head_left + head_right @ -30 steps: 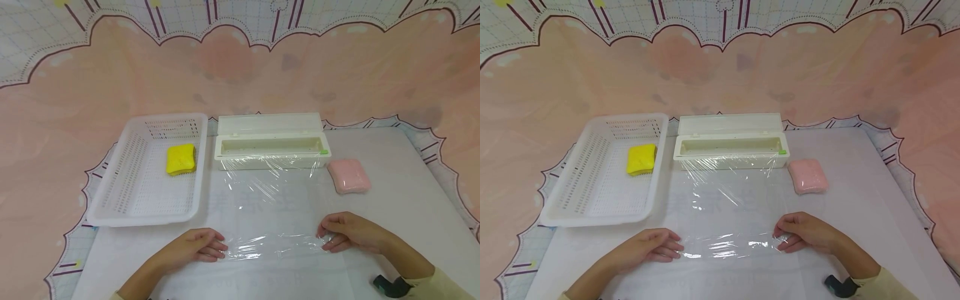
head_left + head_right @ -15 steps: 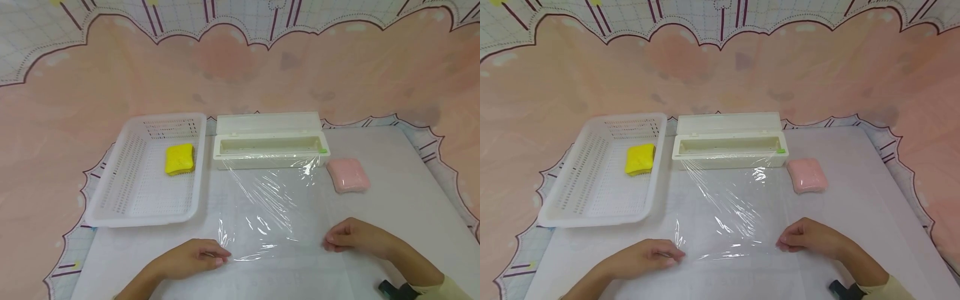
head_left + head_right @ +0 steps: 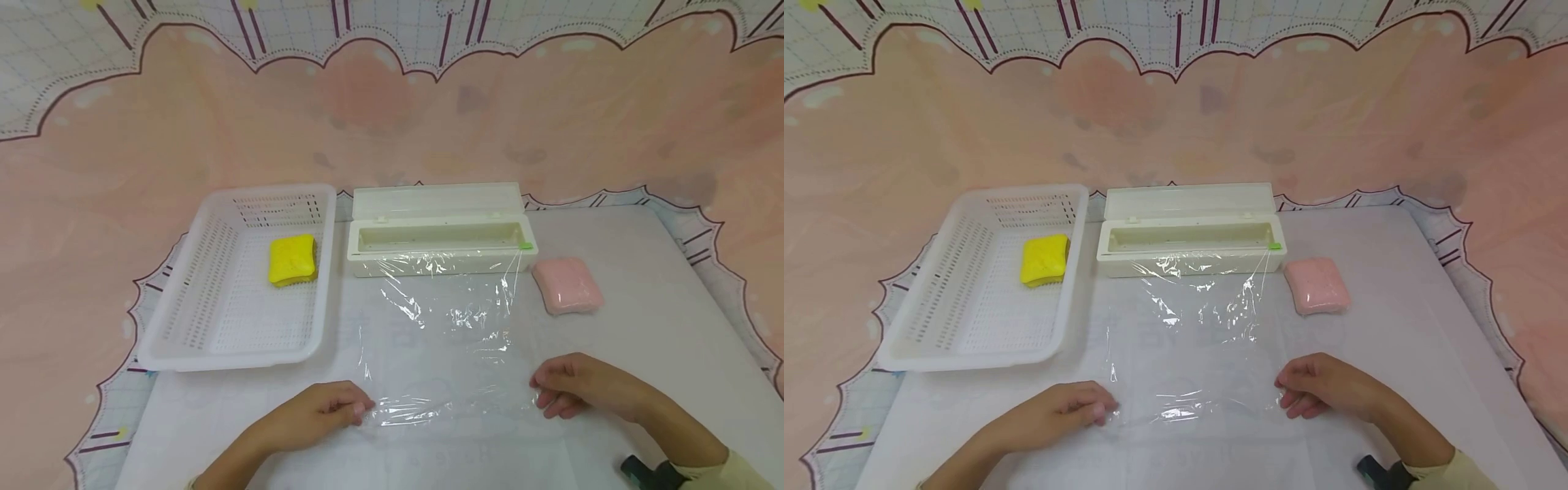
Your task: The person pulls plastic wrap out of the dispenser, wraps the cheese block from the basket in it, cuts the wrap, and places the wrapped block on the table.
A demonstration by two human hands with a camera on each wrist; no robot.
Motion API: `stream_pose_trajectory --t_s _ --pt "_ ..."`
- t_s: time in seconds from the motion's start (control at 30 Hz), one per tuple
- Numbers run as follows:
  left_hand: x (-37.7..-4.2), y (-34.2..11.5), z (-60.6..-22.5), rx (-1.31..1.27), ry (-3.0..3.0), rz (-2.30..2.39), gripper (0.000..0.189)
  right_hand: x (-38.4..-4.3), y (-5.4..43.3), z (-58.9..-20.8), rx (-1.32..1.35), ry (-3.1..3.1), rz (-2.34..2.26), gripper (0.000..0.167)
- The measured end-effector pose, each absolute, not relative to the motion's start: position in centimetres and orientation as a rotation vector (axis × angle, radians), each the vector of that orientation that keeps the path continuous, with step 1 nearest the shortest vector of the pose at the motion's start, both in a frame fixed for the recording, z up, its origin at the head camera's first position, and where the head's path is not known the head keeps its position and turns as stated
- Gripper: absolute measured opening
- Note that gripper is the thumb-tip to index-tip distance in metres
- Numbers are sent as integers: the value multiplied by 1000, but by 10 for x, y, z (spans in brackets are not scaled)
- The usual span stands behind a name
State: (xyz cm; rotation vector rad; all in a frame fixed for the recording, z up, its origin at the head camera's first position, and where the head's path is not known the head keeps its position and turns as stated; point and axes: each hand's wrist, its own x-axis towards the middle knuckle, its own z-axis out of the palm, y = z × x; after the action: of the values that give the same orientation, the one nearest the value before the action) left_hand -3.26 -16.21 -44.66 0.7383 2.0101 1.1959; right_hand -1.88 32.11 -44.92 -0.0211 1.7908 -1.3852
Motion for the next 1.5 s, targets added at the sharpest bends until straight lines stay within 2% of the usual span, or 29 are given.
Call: stream_pose_trajectory --t_s 0.23,0.6,0.73,0.9,1.07,1.2,1.5 --pt "-37 -163 -449 500 1894 1259 30 -20 320 -450 20 1785 -1397 37" --pt "-37 -155 -446 590 2343 1126 18 -30 317 -440 -35 2042 -1312 30" --pt "-37 -145 -451 587 2606 971 29 -33 304 -442 -95 2289 -1213 30" --pt "-36 -137 -450 543 2797 633 57 -34 292 -445 -266 2565 -974 55" --pt "-35 -136 -446 561 2800 467 62 -31 283 -446 -353 2662 -646 80" --pt "-36 -136 -445 604 2790 446 64 -25 281 -445 -351 2721 -449 86" --pt "-33 -137 -449 616 2779 421 70 -18 290 -445 -375 2757 -292 89"
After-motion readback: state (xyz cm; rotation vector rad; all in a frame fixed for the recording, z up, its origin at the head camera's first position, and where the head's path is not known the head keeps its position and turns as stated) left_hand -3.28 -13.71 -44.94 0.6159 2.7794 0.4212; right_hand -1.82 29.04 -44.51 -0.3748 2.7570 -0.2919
